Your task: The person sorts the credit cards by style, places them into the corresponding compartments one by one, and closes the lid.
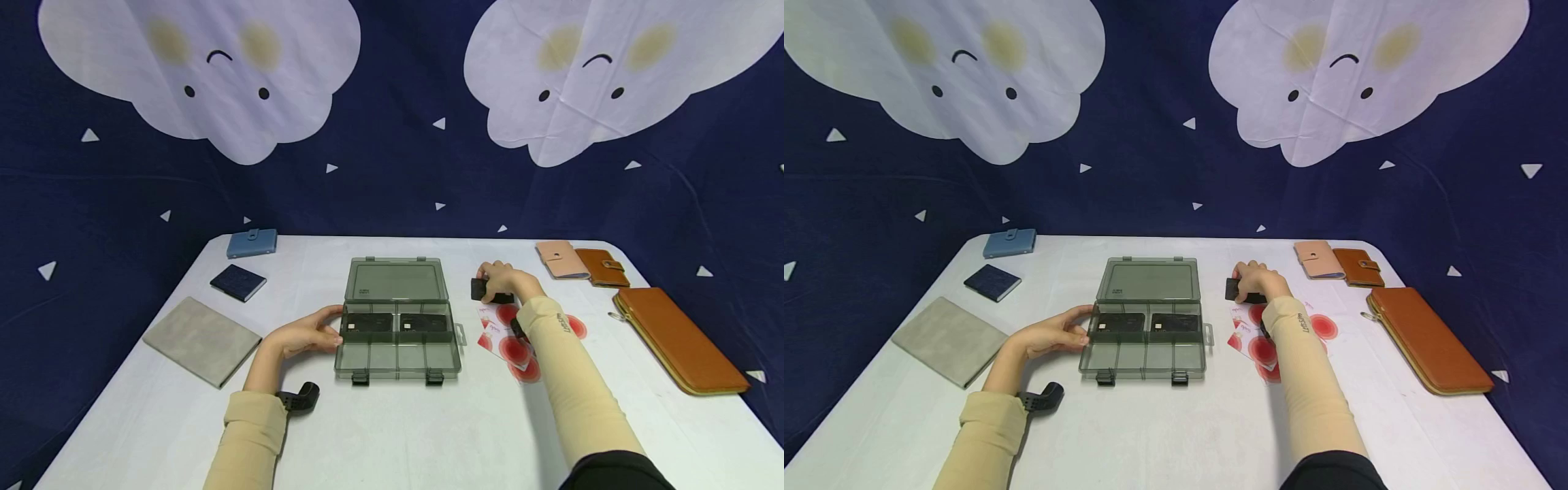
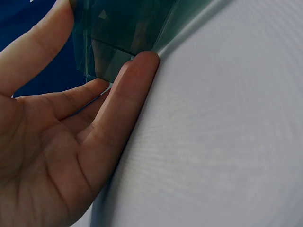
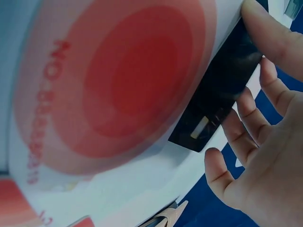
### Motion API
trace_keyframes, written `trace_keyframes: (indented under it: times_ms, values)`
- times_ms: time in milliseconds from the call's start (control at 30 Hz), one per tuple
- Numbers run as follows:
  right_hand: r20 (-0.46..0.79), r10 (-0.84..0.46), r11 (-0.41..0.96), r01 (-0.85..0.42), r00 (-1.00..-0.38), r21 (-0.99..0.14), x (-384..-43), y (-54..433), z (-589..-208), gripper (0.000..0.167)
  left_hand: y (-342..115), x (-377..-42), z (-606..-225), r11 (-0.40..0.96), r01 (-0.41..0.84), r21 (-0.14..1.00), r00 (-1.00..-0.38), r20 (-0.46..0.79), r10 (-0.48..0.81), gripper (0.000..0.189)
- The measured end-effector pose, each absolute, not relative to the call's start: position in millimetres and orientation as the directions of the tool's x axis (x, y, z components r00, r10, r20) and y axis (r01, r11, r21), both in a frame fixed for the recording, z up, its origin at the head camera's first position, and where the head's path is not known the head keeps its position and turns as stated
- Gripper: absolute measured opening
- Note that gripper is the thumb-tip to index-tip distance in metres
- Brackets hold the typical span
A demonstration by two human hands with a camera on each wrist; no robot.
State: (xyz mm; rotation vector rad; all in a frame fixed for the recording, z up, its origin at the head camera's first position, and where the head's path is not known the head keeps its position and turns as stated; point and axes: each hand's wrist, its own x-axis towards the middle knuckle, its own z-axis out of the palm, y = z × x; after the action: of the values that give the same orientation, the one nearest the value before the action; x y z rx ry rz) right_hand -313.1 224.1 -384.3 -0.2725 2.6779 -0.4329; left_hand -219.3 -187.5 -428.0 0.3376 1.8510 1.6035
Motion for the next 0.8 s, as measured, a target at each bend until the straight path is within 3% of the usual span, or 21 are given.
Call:
trace_keyframes:
  times_ms: [267,567,800]
  values:
    - [-0.326,-0.266,0.932,-0.155,-0.907,-0.327,-312,220,-385,0.052,-188,-218,-429,0.208,-0.218,0.954,-0.754,-0.3,0.585,0.089]
    - [-0.042,-0.419,0.845,-0.373,-0.907,-0.383,-306,207,-378,0.019,-188,-218,-427,0.217,-0.218,0.952,-0.756,-0.305,0.58,0.09]
    - [0.158,-0.198,0.823,-0.251,-0.968,-0.51,-286,191,-357,0.014,-188,-219,-428,0.21,-0.222,0.952,-0.753,-0.304,0.584,0.091]
